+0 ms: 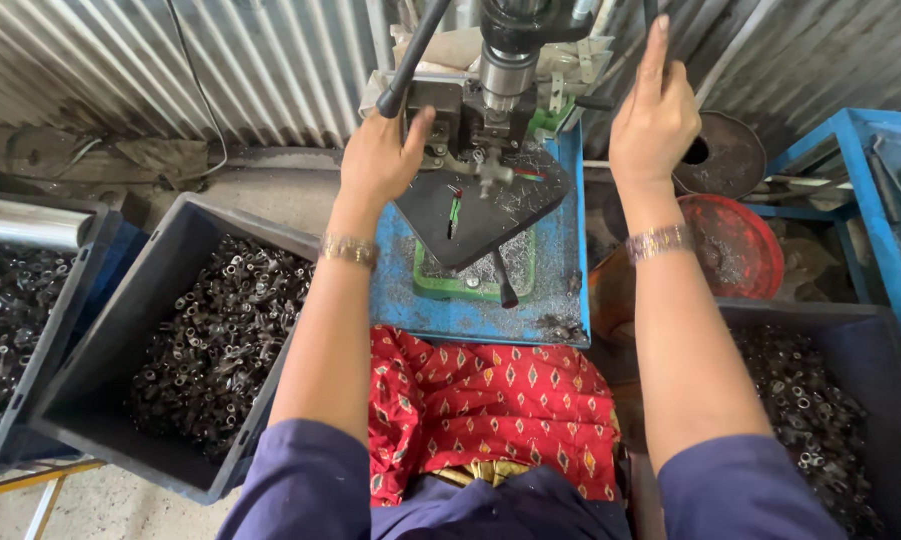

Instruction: The person operates a drill press to machine small metal parts. They repeatedly place parts under the drill, lower the lever to drill, then remove the finished parts and place them into a bin. The person also periodically reloads the drill press with multiple parts from a bin.

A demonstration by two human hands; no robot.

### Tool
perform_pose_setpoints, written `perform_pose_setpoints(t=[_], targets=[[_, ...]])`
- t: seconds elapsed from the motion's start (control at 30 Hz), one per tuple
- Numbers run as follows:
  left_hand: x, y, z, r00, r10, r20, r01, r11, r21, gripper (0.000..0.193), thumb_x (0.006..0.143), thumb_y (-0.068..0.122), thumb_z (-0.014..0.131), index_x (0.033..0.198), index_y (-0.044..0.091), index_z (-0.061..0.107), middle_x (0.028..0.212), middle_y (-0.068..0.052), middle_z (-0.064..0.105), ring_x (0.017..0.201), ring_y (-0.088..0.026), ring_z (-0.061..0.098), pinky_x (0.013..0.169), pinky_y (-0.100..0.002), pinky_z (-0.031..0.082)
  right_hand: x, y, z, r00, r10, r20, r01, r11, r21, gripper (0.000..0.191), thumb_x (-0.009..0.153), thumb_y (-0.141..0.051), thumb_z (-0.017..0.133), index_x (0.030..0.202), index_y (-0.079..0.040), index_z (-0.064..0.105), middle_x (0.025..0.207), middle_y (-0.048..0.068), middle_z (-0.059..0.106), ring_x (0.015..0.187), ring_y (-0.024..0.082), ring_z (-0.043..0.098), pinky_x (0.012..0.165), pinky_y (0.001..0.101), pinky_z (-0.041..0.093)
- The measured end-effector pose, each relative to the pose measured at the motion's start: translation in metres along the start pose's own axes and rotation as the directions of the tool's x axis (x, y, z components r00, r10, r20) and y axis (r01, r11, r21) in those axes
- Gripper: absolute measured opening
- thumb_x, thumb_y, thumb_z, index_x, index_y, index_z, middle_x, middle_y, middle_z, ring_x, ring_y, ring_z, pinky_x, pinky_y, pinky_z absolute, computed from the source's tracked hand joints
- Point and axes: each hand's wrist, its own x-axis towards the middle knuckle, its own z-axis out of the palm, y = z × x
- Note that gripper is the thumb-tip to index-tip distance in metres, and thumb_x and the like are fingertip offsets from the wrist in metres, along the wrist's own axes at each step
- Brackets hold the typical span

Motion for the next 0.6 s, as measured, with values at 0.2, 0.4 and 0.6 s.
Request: perform_pose_setpoints(t=[0.2, 0.4, 0.6], targets=[[-0.063, 0.033, 0.018, 0.918, -0.013, -0.396, -0.011, 0.998, -0.059, 0.048, 0.103, 0.029, 0.065, 0.137, -0.002, 0.053, 0.138, -0.028, 0.055, 0.125, -0.048, 0.057, 0.105, -0.050, 0.047, 0.027, -0.018, -0.097, 0.968, 0.018, 0.252, 0.000, 0.997, -0.071, 0.059, 0.110, -0.008, 0.064, 0.162, -0.012, 0.038, 0.093, 0.012, 0.063, 0.071, 0.033, 0.063, 0.063, 0.0461, 0.051], [-0.089, 0.103, 0.098, 0.983, -0.090, -0.158, -0.070, 0.614, -0.786, 0.040, 0.115, 0.016, 0.054, 0.154, 0.007, 0.047, 0.149, -0.018, 0.063, 0.138, -0.036, 0.064, 0.118, -0.050, 0.049, 0.072, -0.017, -0.153, 0.943, -0.077, 0.324, 0.060, 0.996, 0.060, 0.047, 0.107, -0.005, 0.066, 0.153, -0.008, 0.057, 0.081, 0.017, 0.064, 0.070, 0.039, 0.063, 0.062, 0.0499, 0.050], [-0.019, 0.082, 0.152, 0.786, -0.487, 0.382, 0.145, -0.455, -0.879, 0.077, 0.103, 0.011, 0.048, 0.160, 0.039, 0.004, 0.133, -0.009, 0.054, 0.107, -0.026, 0.065, 0.090, -0.043, 0.054, 0.073, -0.023, -0.151, 0.956, -0.061, 0.289, 0.060, 0.998, 0.014, 0.046, 0.106, -0.005, 0.065, 0.152, -0.011, 0.058, 0.087, 0.014, 0.066, 0.074, 0.037, 0.064, 0.065, 0.0475, 0.051]])
